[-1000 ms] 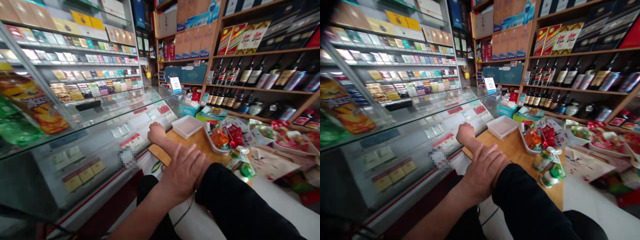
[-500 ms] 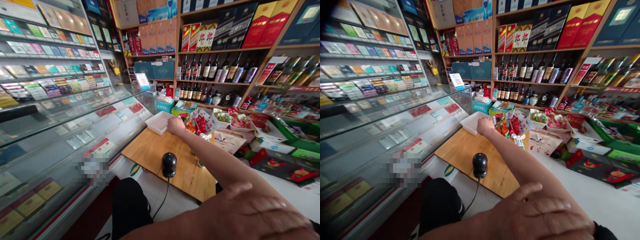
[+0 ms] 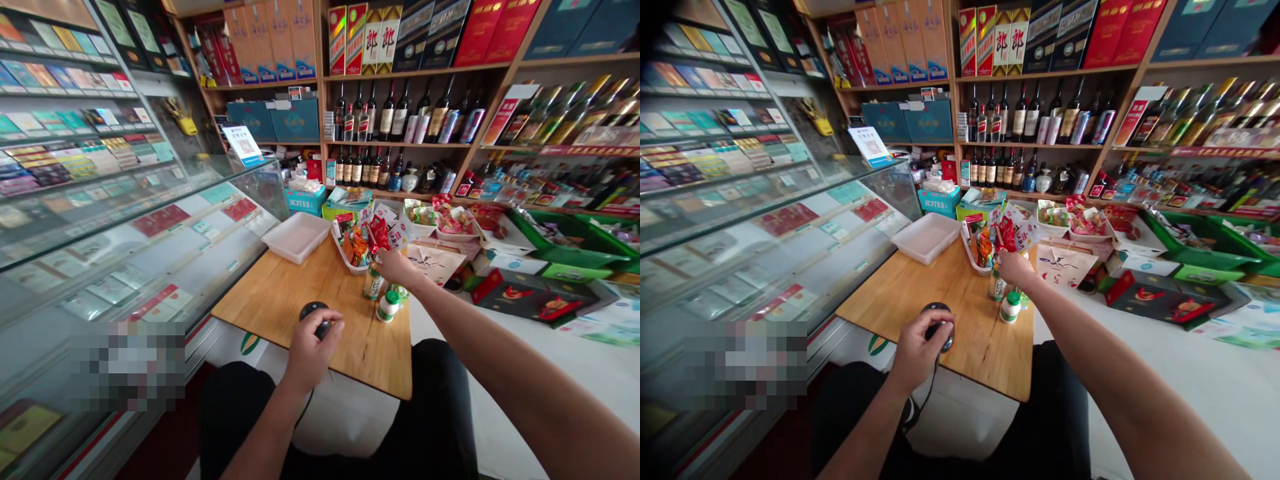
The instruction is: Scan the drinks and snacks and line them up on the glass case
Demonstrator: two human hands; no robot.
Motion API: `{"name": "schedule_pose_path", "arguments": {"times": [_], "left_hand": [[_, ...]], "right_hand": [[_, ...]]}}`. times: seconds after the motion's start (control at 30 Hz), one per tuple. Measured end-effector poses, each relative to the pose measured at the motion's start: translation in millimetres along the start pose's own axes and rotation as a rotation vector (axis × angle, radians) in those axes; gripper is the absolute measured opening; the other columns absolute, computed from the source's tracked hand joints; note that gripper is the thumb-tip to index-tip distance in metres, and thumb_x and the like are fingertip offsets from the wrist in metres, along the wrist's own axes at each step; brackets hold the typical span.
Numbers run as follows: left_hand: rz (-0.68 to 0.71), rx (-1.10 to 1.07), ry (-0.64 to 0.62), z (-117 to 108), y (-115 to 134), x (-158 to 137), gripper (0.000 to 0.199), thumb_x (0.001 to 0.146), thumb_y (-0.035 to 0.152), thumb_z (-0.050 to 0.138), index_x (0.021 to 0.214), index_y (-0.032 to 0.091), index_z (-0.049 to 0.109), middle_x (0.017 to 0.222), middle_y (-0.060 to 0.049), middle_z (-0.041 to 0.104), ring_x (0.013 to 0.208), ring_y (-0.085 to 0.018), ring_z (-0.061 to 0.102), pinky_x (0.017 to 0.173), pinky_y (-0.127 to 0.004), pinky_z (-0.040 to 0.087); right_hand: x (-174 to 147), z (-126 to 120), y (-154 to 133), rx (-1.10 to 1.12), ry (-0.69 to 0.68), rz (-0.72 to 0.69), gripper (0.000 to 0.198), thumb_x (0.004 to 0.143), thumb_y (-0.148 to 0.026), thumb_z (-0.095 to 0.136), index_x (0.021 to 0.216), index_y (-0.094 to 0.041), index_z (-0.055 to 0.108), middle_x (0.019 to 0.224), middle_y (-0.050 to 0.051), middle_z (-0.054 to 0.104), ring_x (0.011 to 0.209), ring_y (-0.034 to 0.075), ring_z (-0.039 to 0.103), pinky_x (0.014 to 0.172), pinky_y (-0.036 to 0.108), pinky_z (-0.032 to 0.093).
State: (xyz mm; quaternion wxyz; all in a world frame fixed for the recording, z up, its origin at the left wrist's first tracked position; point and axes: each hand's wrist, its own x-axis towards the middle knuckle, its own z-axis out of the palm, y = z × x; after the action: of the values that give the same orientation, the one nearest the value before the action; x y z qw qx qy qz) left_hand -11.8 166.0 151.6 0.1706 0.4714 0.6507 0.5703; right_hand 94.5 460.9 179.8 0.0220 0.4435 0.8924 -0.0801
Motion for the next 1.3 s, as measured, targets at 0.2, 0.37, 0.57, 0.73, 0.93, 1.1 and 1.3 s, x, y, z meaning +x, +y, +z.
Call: {"name": "schedule_pose_path", "arguments": {"times": [0.2,0.37,0.57,0.73,0.93,1.1,1.3], "left_hand": [[-0.133,-0.134,0.141,-5.2,-30.5,6.0,0.018,0.091,0.035,0.065,0.095,0.019,0.072,0.091,-0.006,0.074,0.086,-0.019,0.07,0.081,-0.031,0.054],[-0.165,-0.176,0.159,-8.6,-39.6,11.1,0.019,0.09,0.036,0.067,0.096,0.018,0.071,0.092,-0.006,0.074,0.087,-0.019,0.069,0.082,-0.031,0.053],[-0.195,-0.199,0.24,-16.6,-47.0,26.4,0.022,0.087,0.038,0.069,0.096,0.017,0.069,0.094,-0.007,0.074,0.09,-0.02,0.069,0.085,-0.032,0.053],[-0.201,-0.156,0.324,-26.6,-61.6,42.8,0.029,0.086,0.038,0.069,0.107,0.017,0.068,0.107,-0.01,0.073,0.101,-0.022,0.068,0.094,-0.036,0.052],[-0.231,-0.234,0.316,-36.0,-63.1,54.2,0.038,0.083,0.037,0.073,0.114,0.016,0.066,0.117,-0.014,0.072,0.112,-0.024,0.068,0.102,-0.039,0.051],[-0.205,-0.306,0.262,-37.1,-60.3,51.6,0.037,0.084,0.037,0.073,0.114,0.015,0.066,0.114,-0.013,0.073,0.111,-0.025,0.069,0.101,-0.039,0.052],[-0.23,-0.341,0.327,-43.6,-68.7,50.2,0.046,0.084,0.039,0.073,0.121,0.014,0.066,0.119,-0.014,0.073,0.113,-0.026,0.069,0.102,-0.039,0.052]], "right_hand": [[-1.5,5.5,-3.7,-0.059,0.069,-0.011,0.033,0.101,-0.037,0.045,0.123,-0.015,0.055,0.107,0.019,0.071,0.098,0.032,0.07,0.081,0.039,0.051],[-14.3,1.2,-14.0,-0.008,0.157,-0.034,0.032,0.1,-0.036,0.046,0.12,-0.013,0.057,0.101,0.018,0.072,0.093,0.029,0.07,0.078,0.033,0.048],[-29.4,-17.0,-22.6,0.329,0.34,-0.175,0.027,0.091,-0.03,0.057,0.115,-0.018,0.063,0.094,0.009,0.073,0.087,0.023,0.067,0.076,0.028,0.045],[-38.7,-22.9,-28.2,0.745,0.371,-0.285,0.035,0.086,-0.036,0.064,0.118,-0.021,0.064,0.09,0.005,0.071,0.08,0.021,0.066,0.072,0.031,0.051],[-46.2,-13.0,-42.6,1.361,0.247,-0.401,0.039,0.081,-0.04,0.073,0.114,-0.021,0.062,0.093,0.003,0.069,0.083,0.02,0.067,0.078,0.038,0.06],[-50.8,-1.5,-53.3,1.508,0.235,-0.342,0.036,0.083,-0.043,0.074,0.108,-0.02,0.063,0.095,0.004,0.068,0.083,0.018,0.068,0.075,0.036,0.062],[-52.3,17.2,-63.6,1.517,0.207,-0.27,0.038,0.086,-0.053,0.071,0.099,-0.019,0.06,0.089,0.004,0.067,0.076,0.017,0.068,0.067,0.032,0.063]]}}
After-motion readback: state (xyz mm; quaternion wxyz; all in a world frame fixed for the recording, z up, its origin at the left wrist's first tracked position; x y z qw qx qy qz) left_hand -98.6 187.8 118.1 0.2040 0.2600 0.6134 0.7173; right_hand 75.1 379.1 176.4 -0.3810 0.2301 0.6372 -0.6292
